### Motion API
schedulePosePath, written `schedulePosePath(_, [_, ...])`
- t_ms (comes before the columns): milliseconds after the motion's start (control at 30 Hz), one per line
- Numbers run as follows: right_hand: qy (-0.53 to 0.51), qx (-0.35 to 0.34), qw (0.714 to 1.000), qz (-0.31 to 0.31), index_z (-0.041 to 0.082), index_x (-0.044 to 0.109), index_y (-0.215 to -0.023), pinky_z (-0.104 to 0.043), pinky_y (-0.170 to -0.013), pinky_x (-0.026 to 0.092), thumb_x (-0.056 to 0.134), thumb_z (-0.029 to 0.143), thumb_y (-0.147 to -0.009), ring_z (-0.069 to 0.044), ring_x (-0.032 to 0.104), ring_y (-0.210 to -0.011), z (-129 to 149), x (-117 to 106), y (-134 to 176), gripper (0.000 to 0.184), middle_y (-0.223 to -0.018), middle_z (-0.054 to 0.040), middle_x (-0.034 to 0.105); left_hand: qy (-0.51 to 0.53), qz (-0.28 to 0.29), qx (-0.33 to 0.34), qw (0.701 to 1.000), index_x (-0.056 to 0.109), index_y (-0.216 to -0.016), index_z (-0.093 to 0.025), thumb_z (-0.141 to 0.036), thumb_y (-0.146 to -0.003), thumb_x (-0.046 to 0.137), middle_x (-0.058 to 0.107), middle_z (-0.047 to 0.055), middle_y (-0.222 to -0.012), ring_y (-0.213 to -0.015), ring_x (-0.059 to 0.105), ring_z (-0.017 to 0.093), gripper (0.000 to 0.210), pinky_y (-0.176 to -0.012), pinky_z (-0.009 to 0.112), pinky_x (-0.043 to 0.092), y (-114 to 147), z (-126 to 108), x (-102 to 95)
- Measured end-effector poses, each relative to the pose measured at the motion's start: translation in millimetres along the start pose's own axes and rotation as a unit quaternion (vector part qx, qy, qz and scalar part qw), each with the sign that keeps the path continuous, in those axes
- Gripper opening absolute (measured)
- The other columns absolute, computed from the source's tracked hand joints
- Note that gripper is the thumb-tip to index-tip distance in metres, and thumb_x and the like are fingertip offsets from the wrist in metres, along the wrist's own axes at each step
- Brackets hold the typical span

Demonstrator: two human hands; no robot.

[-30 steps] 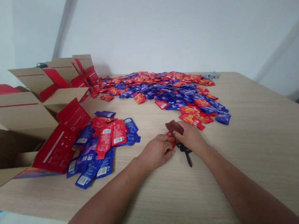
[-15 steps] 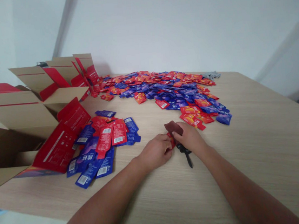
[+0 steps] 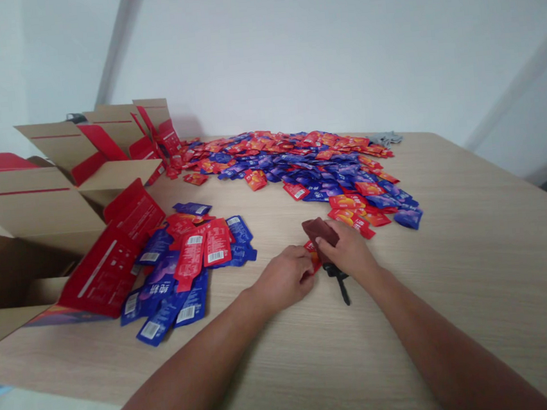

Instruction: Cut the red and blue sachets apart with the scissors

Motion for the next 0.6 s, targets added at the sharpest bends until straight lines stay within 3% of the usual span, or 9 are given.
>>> schedulePosePath(167, [-0.037, -0.072, 0.994, 0.075, 0.023, 0.07, -0.126, -0.035, -0.093, 0.05, 0.064, 0.026, -0.093, -0.024, 0.068, -0.106, 24.8, 15.6, 6.9, 0.033, -0.116, -0.0074, 0.075, -0.005, 0.001, -0.006, 1.0, 0.069, -0.084, -0.02, -0.014, -0.09, 0.066, 0.069, 0.008, -0.098, -0.101, 0.065, 0.024, 0.009, -0.092, 0.036, 0.054, -1.4, 1.1, 0.2])
schedulePosePath(467, [0.04, 0.022, 0.998, 0.052, 0.023, 0.071, -0.107, -0.031, -0.076, 0.045, 0.067, 0.029, -0.092, -0.023, 0.067, -0.088, -6.9, 10.6, -2.3, 0.016, -0.098, -0.0046, 0.075, 0.006, -0.004, 0.006, 1.0, 0.071, -0.093, -0.02, -0.015, -0.093, 0.064, 0.072, 0.01, -0.109, -0.113, 0.065, 0.027, 0.009, -0.101, 0.04, 0.054, 0.2, 0.0, 0.4])
schedulePosePath(600, [0.069, 0.061, 0.995, 0.033, 0.023, 0.072, -0.108, -0.033, -0.078, 0.046, 0.069, 0.028, -0.09, -0.025, 0.069, -0.093, -24.1, 5.4, -3.9, 0.018, -0.103, -0.007, 0.076, 0.004, -0.003, -0.001, 1.0, 0.071, -0.093, -0.02, -0.019, -0.094, 0.065, 0.072, 0.011, -0.116, -0.116, 0.066, 0.028, 0.005, -0.1, 0.04, 0.055, 1.0, 1.6, 0.5])
Point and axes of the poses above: each hand's wrist, its own y-axis away from the middle knuckle, its own x-axis out of the palm, z = x × y, the point moved 10 cm from there along -y, towards the middle knuckle
